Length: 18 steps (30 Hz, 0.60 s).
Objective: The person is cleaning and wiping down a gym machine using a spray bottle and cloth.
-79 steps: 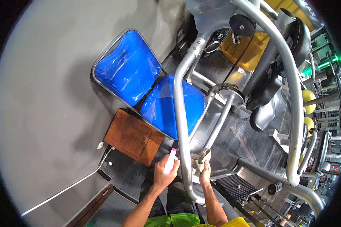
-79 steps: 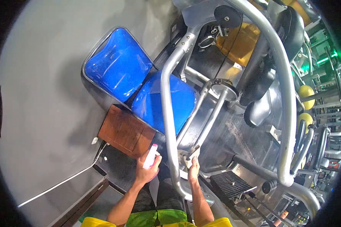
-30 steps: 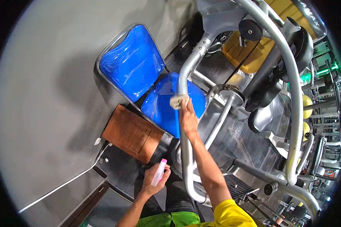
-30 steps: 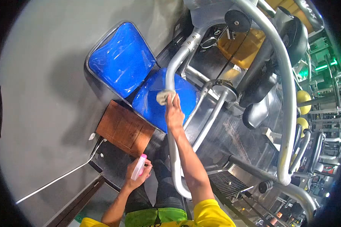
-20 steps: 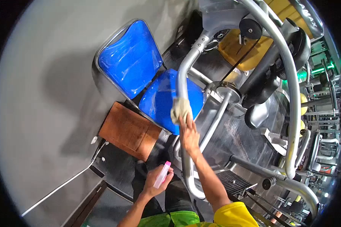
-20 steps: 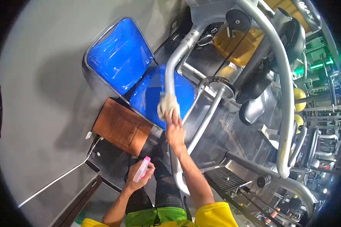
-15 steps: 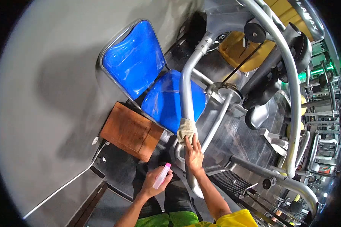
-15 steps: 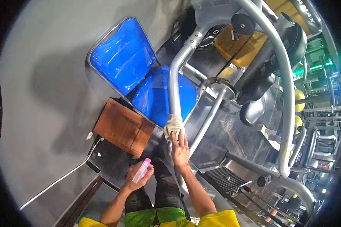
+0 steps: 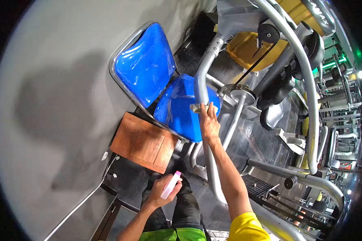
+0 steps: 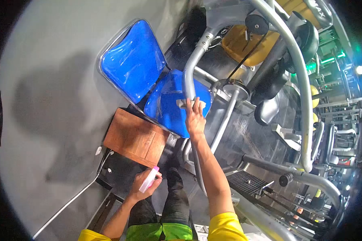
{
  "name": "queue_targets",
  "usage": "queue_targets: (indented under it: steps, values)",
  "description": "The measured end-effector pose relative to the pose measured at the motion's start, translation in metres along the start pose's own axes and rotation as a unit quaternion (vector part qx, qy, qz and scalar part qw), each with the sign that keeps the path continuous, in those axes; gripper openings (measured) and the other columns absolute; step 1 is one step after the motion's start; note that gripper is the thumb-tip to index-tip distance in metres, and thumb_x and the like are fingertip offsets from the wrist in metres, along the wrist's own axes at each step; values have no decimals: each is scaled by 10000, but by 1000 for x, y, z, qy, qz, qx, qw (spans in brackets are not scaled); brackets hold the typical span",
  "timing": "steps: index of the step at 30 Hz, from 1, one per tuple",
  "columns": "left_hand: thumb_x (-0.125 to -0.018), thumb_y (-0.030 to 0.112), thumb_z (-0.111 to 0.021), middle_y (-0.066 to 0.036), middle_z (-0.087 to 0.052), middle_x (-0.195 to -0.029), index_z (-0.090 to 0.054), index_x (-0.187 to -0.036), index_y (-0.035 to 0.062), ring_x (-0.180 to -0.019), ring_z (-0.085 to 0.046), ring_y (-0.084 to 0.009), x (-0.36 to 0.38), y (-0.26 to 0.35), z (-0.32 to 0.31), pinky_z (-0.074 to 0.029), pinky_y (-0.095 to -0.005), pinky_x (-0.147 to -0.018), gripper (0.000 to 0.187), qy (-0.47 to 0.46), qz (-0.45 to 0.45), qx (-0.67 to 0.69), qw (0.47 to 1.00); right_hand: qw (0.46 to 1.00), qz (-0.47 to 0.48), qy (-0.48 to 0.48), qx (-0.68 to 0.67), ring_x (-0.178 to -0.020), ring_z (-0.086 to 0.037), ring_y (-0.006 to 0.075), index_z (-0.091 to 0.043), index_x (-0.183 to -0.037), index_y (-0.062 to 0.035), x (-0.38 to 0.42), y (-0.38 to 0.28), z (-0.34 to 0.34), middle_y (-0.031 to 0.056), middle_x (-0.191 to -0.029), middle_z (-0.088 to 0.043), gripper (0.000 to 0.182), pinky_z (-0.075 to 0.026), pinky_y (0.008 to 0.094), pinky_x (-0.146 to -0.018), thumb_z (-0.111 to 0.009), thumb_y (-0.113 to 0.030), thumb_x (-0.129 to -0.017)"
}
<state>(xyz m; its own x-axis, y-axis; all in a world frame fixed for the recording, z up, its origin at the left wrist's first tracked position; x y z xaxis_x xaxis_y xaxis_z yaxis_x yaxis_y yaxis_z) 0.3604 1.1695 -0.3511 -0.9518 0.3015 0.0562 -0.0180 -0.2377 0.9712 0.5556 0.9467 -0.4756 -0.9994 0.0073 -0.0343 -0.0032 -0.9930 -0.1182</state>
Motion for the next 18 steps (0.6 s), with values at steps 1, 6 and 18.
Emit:
queue_targets:
  steps: [1,6,18]
  values:
    - [-860,101,-671,-108,-652,-860,-620,-952,41,-776,-664,-296,4,-2,5,-522,-366,-683,121,-2,-8,-8,1000,999,15,-9,35,-1339,-430,381,-382,-1460,-226,14,-3,2,223,-1500,-358,505,-538,429,-937,-519,-238,-974]
    - [-855,119,-677,-106,-666,-883,-626,-954,49,-777,-670,-288,21,-14,30,-527,-370,-679,131,-20,-4,-1,1000,993,94,-50,43,-1377,-372,395,-493,-1389,-240,97,5,16,157,-1552,-295,542,-543,454,-932,-555,-89,-873]
    - [-824,61,-689,-120,-692,-864,-650,-945,27,-764,-701,-245,0,-24,54,-543,-328,-682,131,-54,34,12,998,992,108,-60,-34,-982,-637,282,-598,-1240,-240,75,-33,82,42,-1133,-630,406,-582,423,-747,-548,-113,-858]
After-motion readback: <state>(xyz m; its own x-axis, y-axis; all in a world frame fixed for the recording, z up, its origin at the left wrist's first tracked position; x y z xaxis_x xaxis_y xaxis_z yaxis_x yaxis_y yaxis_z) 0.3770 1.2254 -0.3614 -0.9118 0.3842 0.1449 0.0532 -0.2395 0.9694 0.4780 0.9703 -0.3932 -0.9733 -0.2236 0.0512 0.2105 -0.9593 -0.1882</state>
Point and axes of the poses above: each hand's wrist, its own x-axis away from the middle knuckle, its own z-axis out of the back of the hand, y = z × x, the point moved 7 cm from there along -x, towards the middle knuckle
